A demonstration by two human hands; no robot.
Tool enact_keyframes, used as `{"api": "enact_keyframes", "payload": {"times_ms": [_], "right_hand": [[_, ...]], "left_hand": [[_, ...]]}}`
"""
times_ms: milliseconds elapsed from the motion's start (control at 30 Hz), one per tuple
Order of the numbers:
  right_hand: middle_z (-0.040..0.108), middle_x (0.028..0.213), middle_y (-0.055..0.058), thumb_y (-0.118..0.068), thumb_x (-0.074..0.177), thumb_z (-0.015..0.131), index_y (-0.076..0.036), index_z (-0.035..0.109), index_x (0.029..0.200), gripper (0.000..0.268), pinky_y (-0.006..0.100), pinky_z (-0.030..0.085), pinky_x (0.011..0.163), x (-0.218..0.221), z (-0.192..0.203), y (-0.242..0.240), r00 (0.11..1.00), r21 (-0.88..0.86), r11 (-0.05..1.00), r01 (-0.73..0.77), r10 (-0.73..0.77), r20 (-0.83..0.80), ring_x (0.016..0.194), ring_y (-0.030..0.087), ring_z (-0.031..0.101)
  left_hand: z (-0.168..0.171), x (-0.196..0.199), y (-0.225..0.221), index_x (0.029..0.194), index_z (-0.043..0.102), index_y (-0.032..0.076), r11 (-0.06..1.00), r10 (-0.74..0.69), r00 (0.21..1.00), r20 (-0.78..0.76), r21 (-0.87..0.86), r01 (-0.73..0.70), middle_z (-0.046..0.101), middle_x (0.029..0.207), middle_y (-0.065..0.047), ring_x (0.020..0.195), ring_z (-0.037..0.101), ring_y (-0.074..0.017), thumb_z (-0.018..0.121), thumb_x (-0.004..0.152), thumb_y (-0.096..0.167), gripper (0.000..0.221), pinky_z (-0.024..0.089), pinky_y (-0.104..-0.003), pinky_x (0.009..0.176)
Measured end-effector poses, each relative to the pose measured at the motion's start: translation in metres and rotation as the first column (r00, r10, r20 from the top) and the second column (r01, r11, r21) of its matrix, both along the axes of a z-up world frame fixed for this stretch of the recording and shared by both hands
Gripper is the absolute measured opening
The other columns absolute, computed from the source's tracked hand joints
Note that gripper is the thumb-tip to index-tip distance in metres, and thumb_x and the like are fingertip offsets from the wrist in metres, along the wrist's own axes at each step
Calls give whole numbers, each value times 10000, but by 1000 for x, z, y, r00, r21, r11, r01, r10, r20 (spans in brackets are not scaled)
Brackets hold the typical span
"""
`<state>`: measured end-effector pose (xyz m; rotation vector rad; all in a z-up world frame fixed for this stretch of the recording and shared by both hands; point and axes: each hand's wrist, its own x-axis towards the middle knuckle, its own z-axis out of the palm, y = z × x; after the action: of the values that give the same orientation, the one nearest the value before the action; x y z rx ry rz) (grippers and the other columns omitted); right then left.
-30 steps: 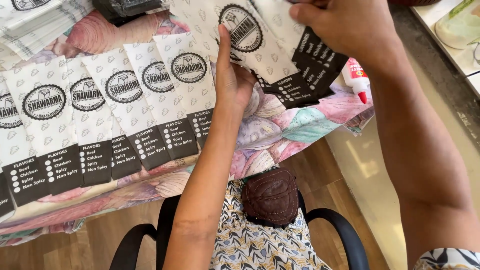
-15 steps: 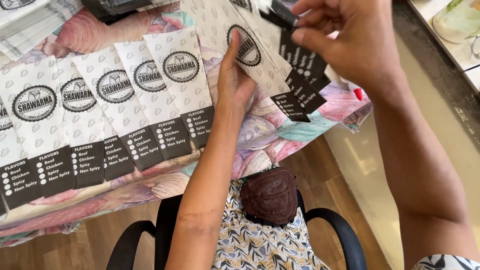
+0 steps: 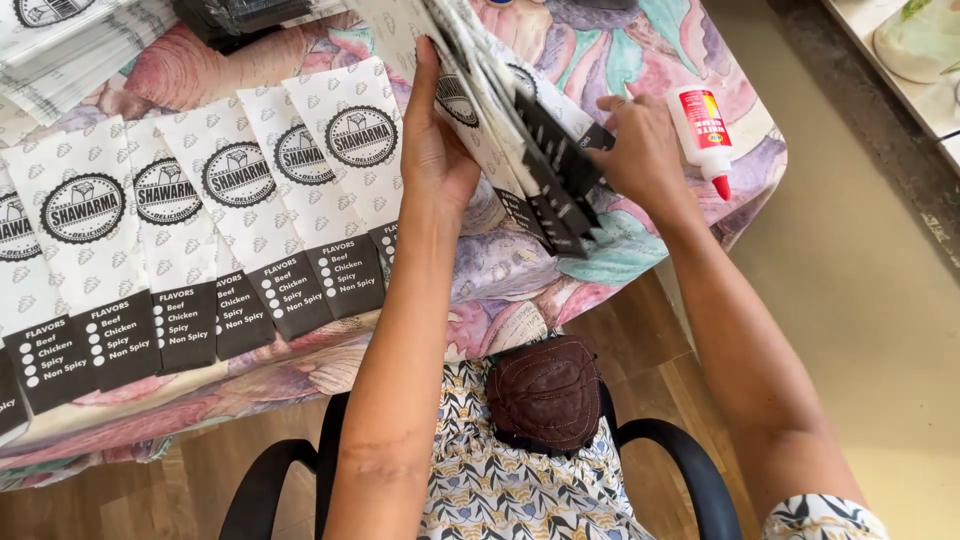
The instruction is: The person sorts printed shawarma paper sleeves by hand on a table, aligning them into a neat stack and fanning through the edges to organize them.
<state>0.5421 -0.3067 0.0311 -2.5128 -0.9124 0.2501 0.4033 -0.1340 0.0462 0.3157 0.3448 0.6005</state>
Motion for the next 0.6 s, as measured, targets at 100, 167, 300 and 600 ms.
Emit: {"api": "enact_keyframes", "payload": {"times_ms": [100, 167, 300, 600], "right_hand": [[745, 1093, 202, 281, 795, 582, 47, 646, 1251, 517, 376, 632, 746, 9, -6, 6, 993, 93, 990, 102, -95, -74, 970, 286, 719], [757, 1149, 186, 217, 890, 513, 11, 760, 1051, 360, 358, 664, 764, 13, 4, 5, 984, 171, 973, 158, -141, -105, 997, 277, 730], [747, 1006, 119, 25, 920, 825, 28, 683, 1136, 258, 230, 608, 765, -1, 40, -4, 980, 583, 808, -83, 172, -98, 891, 135, 726], [632, 1339, 299, -454, 877, 602, -99, 324, 1083, 496, 366, 308, 618, -75, 102, -15, 907, 132, 898, -420, 415, 68, 806, 215, 469]], "left_hand": [[24, -11, -10, 1407, 596, 101, 998, 54, 989, -136, -33, -59, 668, 1351, -130, 1257, 626, -302, 811, 477, 421, 1006, 484, -489, 1132], [26, -9, -9, 1463, 551, 113, 996, 72, 985, -157, -48, -80, 623, 1436, -129, 1344, 579, -298, 780, 455, 428, 1081, 441, -494, 1177], [-16, 10, 2, 1357, 559, 140, 998, 56, 996, -67, -5, -57, 505, 1346, -81, 1232, 423, -289, 858, 480, 464, 982, 379, -532, 1064], [-11, 26, -6, 1215, 696, 70, 993, 113, 990, 84, -51, -109, 752, 1110, -125, 1010, 712, -303, 856, 610, 490, 754, 565, -491, 983]]}}
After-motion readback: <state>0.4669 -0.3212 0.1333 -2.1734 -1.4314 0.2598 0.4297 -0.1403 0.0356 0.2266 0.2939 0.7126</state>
